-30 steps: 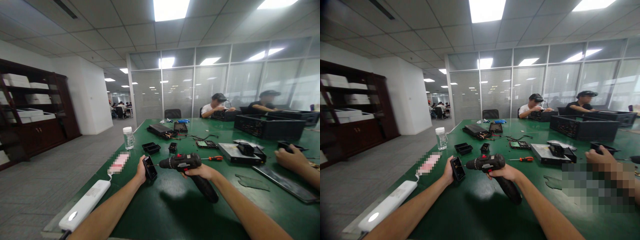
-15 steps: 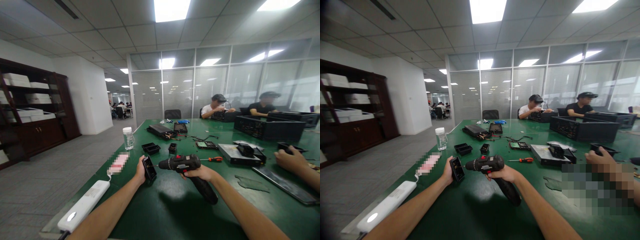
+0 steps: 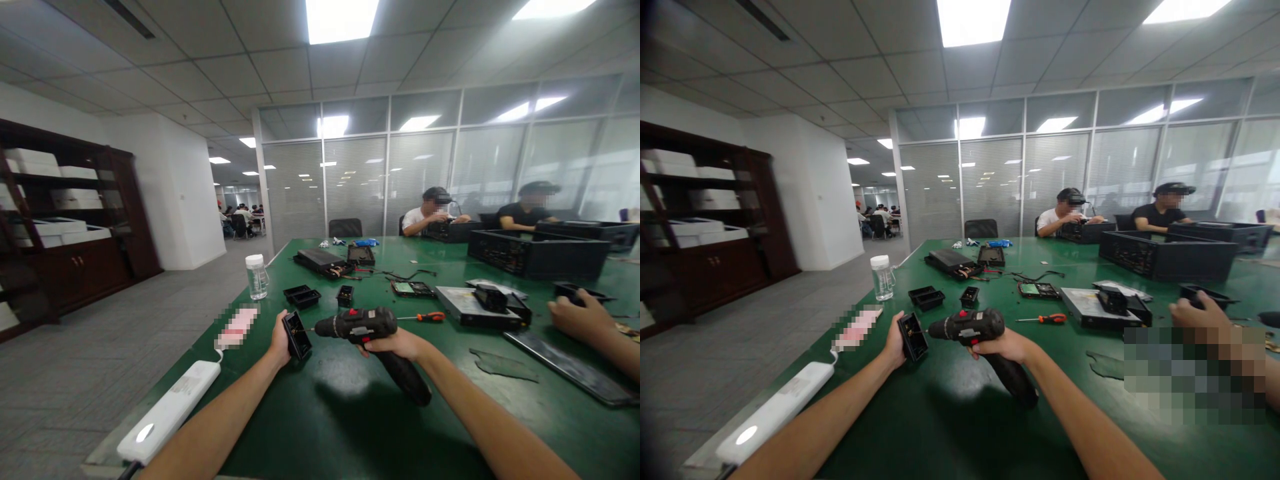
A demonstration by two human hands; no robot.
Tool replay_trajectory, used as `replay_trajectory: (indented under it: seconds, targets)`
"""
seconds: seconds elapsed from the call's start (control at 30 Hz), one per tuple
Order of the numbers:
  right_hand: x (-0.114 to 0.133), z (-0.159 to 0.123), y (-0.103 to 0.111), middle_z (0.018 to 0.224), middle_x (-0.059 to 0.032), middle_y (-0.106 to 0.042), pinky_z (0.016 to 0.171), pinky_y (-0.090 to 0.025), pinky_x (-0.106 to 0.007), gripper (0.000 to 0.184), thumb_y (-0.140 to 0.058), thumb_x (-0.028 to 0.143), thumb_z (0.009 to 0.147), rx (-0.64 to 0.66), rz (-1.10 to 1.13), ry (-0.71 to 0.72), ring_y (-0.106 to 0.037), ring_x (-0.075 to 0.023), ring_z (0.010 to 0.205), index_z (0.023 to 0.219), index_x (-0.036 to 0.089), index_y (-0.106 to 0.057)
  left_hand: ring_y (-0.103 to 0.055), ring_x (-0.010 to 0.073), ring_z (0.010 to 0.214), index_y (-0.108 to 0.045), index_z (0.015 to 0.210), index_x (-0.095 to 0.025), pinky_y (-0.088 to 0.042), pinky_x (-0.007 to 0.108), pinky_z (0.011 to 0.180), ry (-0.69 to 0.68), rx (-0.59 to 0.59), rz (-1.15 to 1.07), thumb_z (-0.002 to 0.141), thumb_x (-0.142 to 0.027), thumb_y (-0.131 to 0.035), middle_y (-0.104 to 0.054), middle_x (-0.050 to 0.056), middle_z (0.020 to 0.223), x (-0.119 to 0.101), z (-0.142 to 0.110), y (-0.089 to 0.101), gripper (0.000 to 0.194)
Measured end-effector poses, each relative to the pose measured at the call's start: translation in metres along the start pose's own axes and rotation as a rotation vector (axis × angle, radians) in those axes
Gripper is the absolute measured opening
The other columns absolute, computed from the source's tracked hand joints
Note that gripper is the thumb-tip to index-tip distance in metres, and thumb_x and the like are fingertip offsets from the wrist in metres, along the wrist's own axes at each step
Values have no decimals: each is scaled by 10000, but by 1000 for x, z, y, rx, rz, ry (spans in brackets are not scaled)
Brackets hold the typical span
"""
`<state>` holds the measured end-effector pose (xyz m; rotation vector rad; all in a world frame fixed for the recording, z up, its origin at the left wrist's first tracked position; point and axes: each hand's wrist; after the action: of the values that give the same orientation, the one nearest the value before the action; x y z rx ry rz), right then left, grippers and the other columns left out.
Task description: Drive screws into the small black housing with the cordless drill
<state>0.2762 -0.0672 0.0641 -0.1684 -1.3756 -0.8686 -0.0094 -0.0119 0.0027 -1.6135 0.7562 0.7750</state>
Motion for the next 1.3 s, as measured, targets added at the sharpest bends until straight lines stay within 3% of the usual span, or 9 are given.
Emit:
replay_trajectory:
  seconds: [1.3]
  targets:
    - [2, -2, 1, 795, -45, -589, 793, -402, -301, 239, -601, 328, 822, 0, -32, -3, -537, -160, 788, 892, 100, -619, -555, 173, 496, -573, 674, -166, -463, 302, 530, 22, -2, -23, 724, -557, -531, -586, 23, 567, 0, -2, -1, 396]
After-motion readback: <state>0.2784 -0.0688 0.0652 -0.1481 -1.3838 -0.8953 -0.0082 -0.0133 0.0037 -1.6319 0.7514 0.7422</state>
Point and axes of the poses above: each hand's wrist, its own z-axis towards the middle knuckle, its own y-axis out of the back of the hand, x = y × z
